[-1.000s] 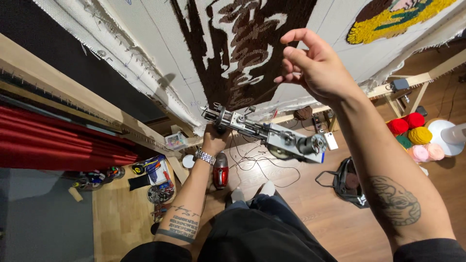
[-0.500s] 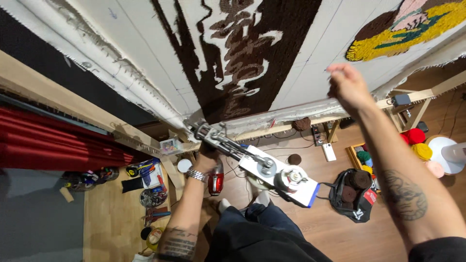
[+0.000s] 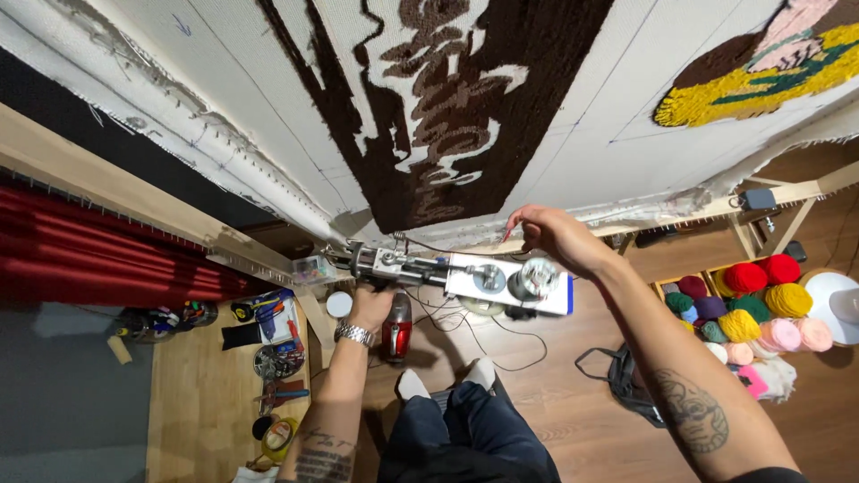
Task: Using a tufting gun to inject yarn into a canvas frame to create a rug.
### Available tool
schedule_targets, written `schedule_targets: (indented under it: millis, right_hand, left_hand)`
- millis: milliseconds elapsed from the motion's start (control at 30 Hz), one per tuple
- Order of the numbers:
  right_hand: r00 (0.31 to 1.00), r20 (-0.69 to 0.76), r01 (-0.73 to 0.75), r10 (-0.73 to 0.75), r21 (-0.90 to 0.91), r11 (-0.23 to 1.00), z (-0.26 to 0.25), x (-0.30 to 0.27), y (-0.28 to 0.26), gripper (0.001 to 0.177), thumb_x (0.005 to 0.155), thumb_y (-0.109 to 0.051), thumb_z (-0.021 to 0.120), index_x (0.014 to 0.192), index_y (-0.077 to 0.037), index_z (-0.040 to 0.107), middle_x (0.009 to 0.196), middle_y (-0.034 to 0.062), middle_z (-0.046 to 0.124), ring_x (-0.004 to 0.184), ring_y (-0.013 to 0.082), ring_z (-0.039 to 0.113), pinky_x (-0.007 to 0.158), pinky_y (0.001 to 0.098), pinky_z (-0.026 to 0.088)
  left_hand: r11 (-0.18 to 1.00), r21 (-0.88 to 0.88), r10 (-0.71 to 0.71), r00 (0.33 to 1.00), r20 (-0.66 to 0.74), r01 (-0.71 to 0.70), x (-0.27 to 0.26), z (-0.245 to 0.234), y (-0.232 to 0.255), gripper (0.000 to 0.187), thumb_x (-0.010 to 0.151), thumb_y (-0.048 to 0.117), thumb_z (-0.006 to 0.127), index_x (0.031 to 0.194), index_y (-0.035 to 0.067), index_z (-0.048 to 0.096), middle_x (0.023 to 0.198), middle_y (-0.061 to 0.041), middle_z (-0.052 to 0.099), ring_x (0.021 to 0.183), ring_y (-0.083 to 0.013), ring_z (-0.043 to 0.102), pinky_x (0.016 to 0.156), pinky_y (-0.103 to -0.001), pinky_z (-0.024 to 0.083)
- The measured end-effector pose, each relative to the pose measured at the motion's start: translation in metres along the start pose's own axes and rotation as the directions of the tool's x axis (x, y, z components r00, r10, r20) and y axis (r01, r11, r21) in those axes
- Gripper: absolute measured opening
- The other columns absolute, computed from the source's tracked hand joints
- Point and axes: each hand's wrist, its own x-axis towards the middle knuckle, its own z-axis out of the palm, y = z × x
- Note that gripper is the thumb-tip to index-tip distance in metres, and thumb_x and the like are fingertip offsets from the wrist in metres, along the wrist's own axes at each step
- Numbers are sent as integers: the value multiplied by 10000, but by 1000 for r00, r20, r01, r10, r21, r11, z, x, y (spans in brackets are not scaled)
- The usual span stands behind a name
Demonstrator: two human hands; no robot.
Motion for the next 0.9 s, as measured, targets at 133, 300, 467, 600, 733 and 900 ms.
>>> schedule_targets:
  millis: [133,300,467,600,733,900]
  right_hand:
    - [996,60,-80,73,121,989,13,-12,-2,476,986,-445,463,988,-3,639,716,11,512,698,136,525,645,280,455]
    - [998,62,-50,32,318,947,-9,-18,34,713,1006,-686,419,1064,-15,652,794,0,525,732,133,531,654,271,466]
    - [999,8,45,-50,326,944,4,-26,42,828,951,-782,372,1111,-12,634,979,122,670,839,181,650,713,299,549]
    - [978,-197,12,68,379,925,-3,-17,68,882,888,-768,355,1313,-35,601,1183,98,720,1042,190,686,861,305,563]
    - [985,-152,125,-78,328,936,-29,16,124,1044,1019,-852,322,1380,68,658,1082,146,679,786,208,453,632,323,312]
    - [978,-130,198,-161,360,912,-1,42,160,936,952,-788,319,1259,35,645,1134,119,746,1033,215,700,935,349,544]
  left_hand:
    - [997,-41,-58,998,5,59,18,4,-45,220,921,93,727,1105,-17,772,1034,-94,749,882,-173,640,775,-354,519]
    - [996,-89,31,999,-14,-33,11,12,-27,222,888,100,743,1097,25,752,1014,-17,756,875,-114,661,787,-301,527]
    - [993,-107,-56,998,8,57,11,17,-16,123,947,140,742,991,28,716,846,-36,659,729,-147,571,658,-327,465]
    - [984,-179,-17,1000,-17,14,8,23,-4,93,932,146,708,996,79,715,869,10,689,744,-108,573,661,-284,468]
    - [959,-277,49,998,-36,-57,18,22,-37,89,949,137,705,1007,74,679,886,11,659,740,-106,553,656,-282,462]
    - [956,-292,17,997,-81,-40,27,12,-94,116,930,134,733,1007,63,683,884,0,679,732,-109,561,648,-281,464]
